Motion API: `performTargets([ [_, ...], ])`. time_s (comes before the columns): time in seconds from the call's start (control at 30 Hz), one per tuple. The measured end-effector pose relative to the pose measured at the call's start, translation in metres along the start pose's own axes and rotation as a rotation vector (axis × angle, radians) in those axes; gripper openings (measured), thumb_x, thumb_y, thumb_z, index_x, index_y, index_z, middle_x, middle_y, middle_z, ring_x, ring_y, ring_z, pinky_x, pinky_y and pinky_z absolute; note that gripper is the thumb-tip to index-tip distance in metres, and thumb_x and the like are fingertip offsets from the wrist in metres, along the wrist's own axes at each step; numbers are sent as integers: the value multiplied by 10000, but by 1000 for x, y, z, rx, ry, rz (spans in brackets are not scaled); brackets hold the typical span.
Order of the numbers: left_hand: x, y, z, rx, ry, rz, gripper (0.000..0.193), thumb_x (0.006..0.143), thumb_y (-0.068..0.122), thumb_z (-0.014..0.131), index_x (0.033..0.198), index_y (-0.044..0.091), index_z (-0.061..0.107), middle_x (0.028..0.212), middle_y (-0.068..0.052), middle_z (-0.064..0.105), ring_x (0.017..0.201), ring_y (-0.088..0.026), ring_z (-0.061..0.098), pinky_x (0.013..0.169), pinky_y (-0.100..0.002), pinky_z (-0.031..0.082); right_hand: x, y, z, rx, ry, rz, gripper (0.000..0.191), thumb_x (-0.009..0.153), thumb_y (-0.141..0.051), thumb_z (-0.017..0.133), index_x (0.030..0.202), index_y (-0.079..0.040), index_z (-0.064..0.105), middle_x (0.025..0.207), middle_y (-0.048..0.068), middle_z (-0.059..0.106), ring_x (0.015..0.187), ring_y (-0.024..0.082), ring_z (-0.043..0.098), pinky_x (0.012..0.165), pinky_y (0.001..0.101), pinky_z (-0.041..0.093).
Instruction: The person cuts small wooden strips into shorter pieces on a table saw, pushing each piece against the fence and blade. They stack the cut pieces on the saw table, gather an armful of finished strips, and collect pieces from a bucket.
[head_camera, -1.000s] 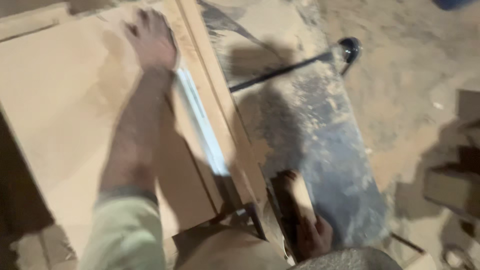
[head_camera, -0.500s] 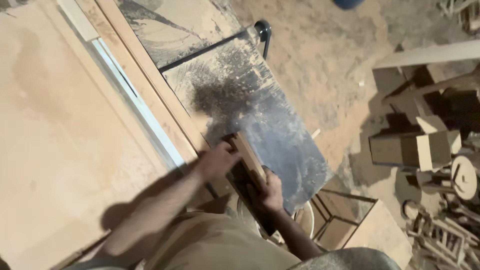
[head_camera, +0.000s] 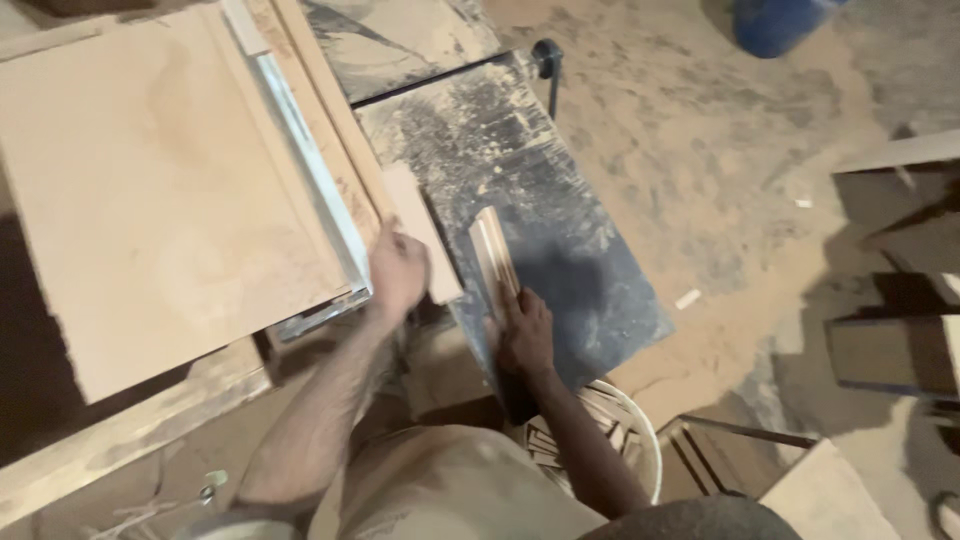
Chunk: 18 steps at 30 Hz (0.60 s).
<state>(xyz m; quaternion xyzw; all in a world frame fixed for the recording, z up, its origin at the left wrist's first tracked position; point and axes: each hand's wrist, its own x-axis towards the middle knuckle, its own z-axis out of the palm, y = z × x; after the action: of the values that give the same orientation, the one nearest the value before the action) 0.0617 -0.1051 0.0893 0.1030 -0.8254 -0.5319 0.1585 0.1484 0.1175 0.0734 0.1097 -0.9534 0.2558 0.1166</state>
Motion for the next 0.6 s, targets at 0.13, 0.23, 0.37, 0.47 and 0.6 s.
performTargets([
  [0.13,22,-1,-94,28,208,-99,465,1003,52,507,1449,-77,484,857,-180,713,713,-216,687,643,-351,560,-8,16,23,-49,40,-57,612,893,-234,653,1466,-56,530,1268,228,537,1154,418,505,991,511,404],
  [0.23,38,-9,-103,110,29,-316,466,1005,90,507,1454,-31,487,929,-198,699,788,-279,665,693,-427,545,-8,16,29,-93,39,-46,584,899,-252,672,1430,-54,535,1293,250,538,1157,441,510,989,527,410],
  [0.37,44,-28,-80,423,-67,-151,422,1024,173,531,1412,8,543,1065,-208,673,949,-336,644,817,-482,527,-2,13,25,-108,45,-60,616,878,-243,694,1444,-61,536,1274,251,556,1115,446,534,955,539,437],
  [0.47,45,-45,-69,612,-109,-77,396,1039,235,549,1381,37,586,1166,-216,653,1069,-378,629,910,-524,513,2,13,24,-96,4,-42,624,874,-226,715,1450,-66,534,1272,253,559,1104,453,536,946,542,447],
  [0.6,53,-68,-63,760,-68,110,455,994,253,558,1379,12,586,1421,-183,541,1309,-376,487,1031,-574,392,2,15,29,-118,-9,-17,610,876,-231,724,1437,-84,538,1292,263,553,1147,467,528,979,547,444],
])
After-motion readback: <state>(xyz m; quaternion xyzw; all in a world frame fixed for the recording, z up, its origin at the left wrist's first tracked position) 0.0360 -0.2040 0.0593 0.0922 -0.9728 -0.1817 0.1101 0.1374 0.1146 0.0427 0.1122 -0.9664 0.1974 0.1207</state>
